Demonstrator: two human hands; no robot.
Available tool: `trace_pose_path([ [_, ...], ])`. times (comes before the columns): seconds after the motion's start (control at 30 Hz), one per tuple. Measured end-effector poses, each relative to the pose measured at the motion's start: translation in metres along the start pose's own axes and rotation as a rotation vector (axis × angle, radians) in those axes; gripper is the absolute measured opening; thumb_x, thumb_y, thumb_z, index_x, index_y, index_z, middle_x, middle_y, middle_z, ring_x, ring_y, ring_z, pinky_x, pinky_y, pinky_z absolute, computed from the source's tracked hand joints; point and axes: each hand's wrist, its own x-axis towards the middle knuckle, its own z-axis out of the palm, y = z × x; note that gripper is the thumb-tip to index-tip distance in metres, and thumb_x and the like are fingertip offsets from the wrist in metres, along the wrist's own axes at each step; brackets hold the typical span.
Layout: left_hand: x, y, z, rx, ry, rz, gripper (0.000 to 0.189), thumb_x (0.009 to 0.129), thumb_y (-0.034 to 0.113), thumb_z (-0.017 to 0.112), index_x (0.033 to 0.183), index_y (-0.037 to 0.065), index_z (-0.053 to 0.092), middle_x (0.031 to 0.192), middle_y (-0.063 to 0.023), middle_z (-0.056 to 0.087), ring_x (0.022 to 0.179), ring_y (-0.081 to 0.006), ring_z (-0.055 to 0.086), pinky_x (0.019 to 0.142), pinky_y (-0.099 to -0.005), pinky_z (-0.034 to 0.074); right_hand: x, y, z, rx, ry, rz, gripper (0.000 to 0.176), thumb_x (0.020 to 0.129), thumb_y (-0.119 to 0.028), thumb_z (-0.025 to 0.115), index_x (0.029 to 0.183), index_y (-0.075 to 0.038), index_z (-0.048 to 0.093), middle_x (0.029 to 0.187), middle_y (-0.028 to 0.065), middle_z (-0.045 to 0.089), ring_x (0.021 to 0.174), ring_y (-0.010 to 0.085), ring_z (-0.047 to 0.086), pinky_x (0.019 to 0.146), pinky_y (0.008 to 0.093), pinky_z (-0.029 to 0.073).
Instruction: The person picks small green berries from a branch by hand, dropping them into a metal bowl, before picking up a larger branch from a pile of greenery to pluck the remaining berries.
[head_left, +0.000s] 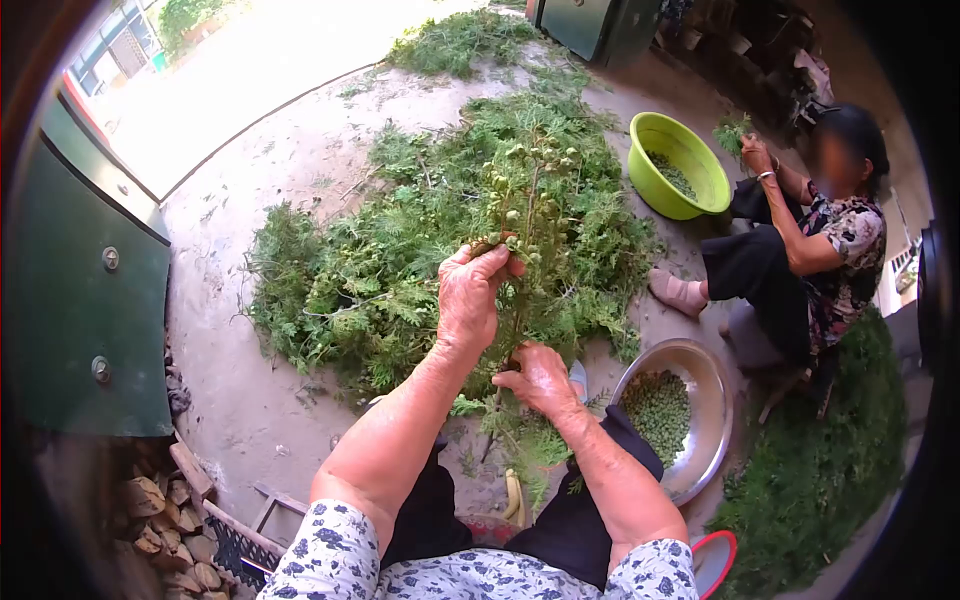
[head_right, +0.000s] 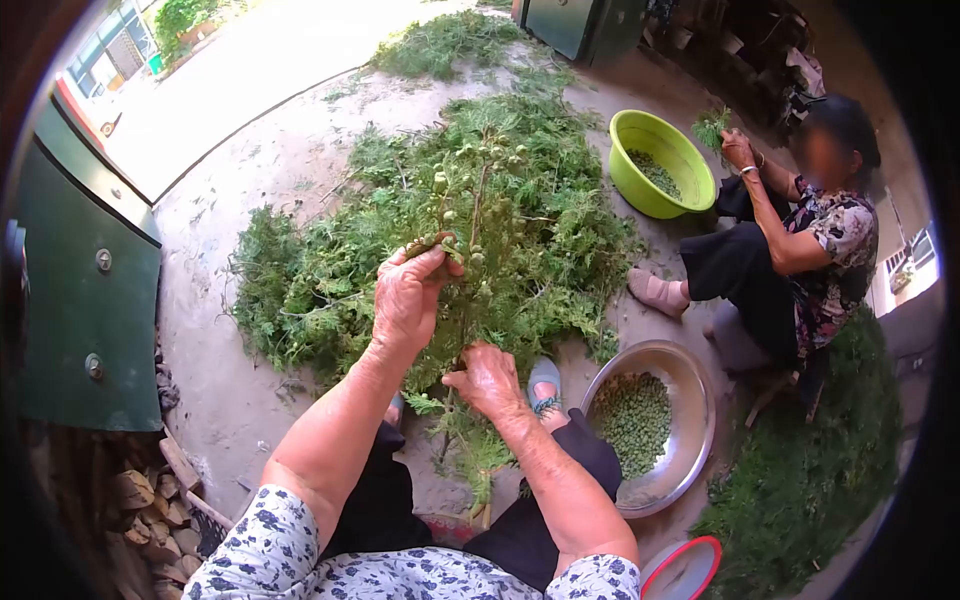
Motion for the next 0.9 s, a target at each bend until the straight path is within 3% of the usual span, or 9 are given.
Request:
trace_pose_path([
  [0.03, 0.003, -0.001, 0.002, 0.013, -0.024, -0.023, 0.018, 0.082, 0.004, 0.059, 0.098, -0.002, 0.060, 0.080, -0.0072, 0.062, 0.070, -0.0180, 0.060, 0.070, -0.0312, 0.048, 0.003, 0.006, -0.010, 0.001, -0.006, 0.008, 0.029, 0.065, -0.020, 0.074, 0.082, 0.000, 0.064, 0.085, 0.0158, 0.061, 0.083, 0.0323, 0.059, 0.074, 0.0424, 0.044],
  [0.1, 0.003, -0.004, 0.007, 0.053, -0.018, -0.074, 0.018, 0.082, 0.004, 0.060, 0.098, -0.002, 0.060, 0.081, -0.0066, 0.062, 0.070, -0.0170, 0.059, 0.069, -0.0301, 0.048, 0.006, 0.015, -0.031, 0.042, 0.218, -0.226, 0.026, 0.069, -0.016, 0.071, 0.088, 0.000, 0.064, 0.085, 0.0154, 0.062, 0.078, 0.0316, 0.060, 0.069, 0.0398, 0.047],
  [0.23, 0.000, -0.016, 0.011, 0.215, -0.136, -0.037, 0.014, 0.083, 0.009, 0.058, 0.094, 0.002, 0.061, 0.080, -0.0031, 0.063, 0.068, -0.0101, 0.056, 0.065, -0.0249, 0.045, 0.024, 0.004, -0.088, 0.595, 0.589, -0.029, 0.012, 0.082, -0.009, 0.061, 0.091, -0.001, 0.063, 0.078, 0.0076, 0.061, 0.068, 0.0149, 0.059, 0.060, 0.0268, 0.047],
  [0.27, -0.003, -0.014, 0.015, 0.197, -0.131, -0.074, 0.014, 0.083, 0.010, 0.058, 0.095, 0.002, 0.060, 0.080, -0.0031, 0.063, 0.068, -0.0097, 0.056, 0.066, -0.0247, 0.045, 0.027, 0.006, -0.091, 0.667, 0.585, -0.031, 0.011, 0.084, -0.009, 0.060, 0.091, -0.001, 0.063, 0.078, 0.0034, 0.060, 0.069, 0.0092, 0.057, 0.058, 0.0226, 0.045],
  [0.37, -0.006, -0.019, 0.016, 0.184, -0.145, -0.148, 0.019, 0.083, 0.005, 0.059, 0.101, 0.001, 0.056, 0.085, -0.0060, 0.061, 0.072, -0.0137, 0.058, 0.068, -0.0281, 0.048, 0.038, 0.003, -0.078, 0.998, 0.521, -0.053, 0.013, 0.085, -0.010, 0.061, 0.092, 0.000, 0.063, 0.080, 0.0032, 0.062, 0.068, 0.0086, 0.056, 0.058, 0.0228, 0.044],
  [0.57, -0.015, -0.022, 0.022, 0.336, -0.146, -0.017, 0.027, 0.085, 0.006, 0.054, 0.112, 0.003, 0.050, 0.088, -0.0023, 0.059, 0.070, -0.0073, 0.053, 0.064, -0.0218, 0.044, 0.036, 0.009, -0.072, 0.959, 0.399, -0.076, 0.022, 0.082, -0.015, 0.066, 0.095, 0.003, 0.063, 0.078, 0.0020, 0.063, 0.072, 0.0076, 0.057, 0.062, 0.0229, 0.047],
  [0.63, -0.017, -0.022, 0.023, 0.430, -0.142, 0.000, 0.030, 0.085, 0.006, 0.053, 0.115, 0.003, 0.048, 0.088, -0.0020, 0.058, 0.070, -0.0064, 0.051, 0.063, -0.0210, 0.044, 0.033, 0.004, -0.074, 1.139, 0.296, 0.043, 0.019, 0.081, -0.012, 0.067, 0.093, 0.002, 0.064, 0.078, 0.0020, 0.062, 0.070, 0.0069, 0.056, 0.060, 0.0227, 0.046],
  [0.83, -0.019, -0.018, 0.023, 0.232, -0.048, -0.123, 0.030, 0.081, 0.004, 0.055, 0.111, 0.002, 0.051, 0.084, 0.0010, 0.056, 0.066, -0.0036, 0.047, 0.060, -0.0184, 0.041, 0.040, 0.009, -0.058, 1.309, 0.318, -0.072, 0.011, 0.084, -0.012, 0.063, 0.087, -0.001, 0.062, 0.072, -0.0014, 0.059, 0.060, 0.0059, 0.050, 0.052, 0.0204, 0.041],
  [0.9, -0.017, -0.019, 0.022, 0.111, -0.069, -0.140, 0.028, 0.080, 0.003, 0.056, 0.108, 0.002, 0.053, 0.082, 0.0020, 0.056, 0.064, -0.0033, 0.046, 0.059, -0.0176, 0.040, 0.035, 0.010, -0.064, 1.676, 0.247, 0.088, 0.012, 0.086, -0.013, 0.061, 0.088, -0.002, 0.060, 0.072, -0.0011, 0.058, 0.061, 0.0077, 0.052, 0.052, 0.0210, 0.042],
])
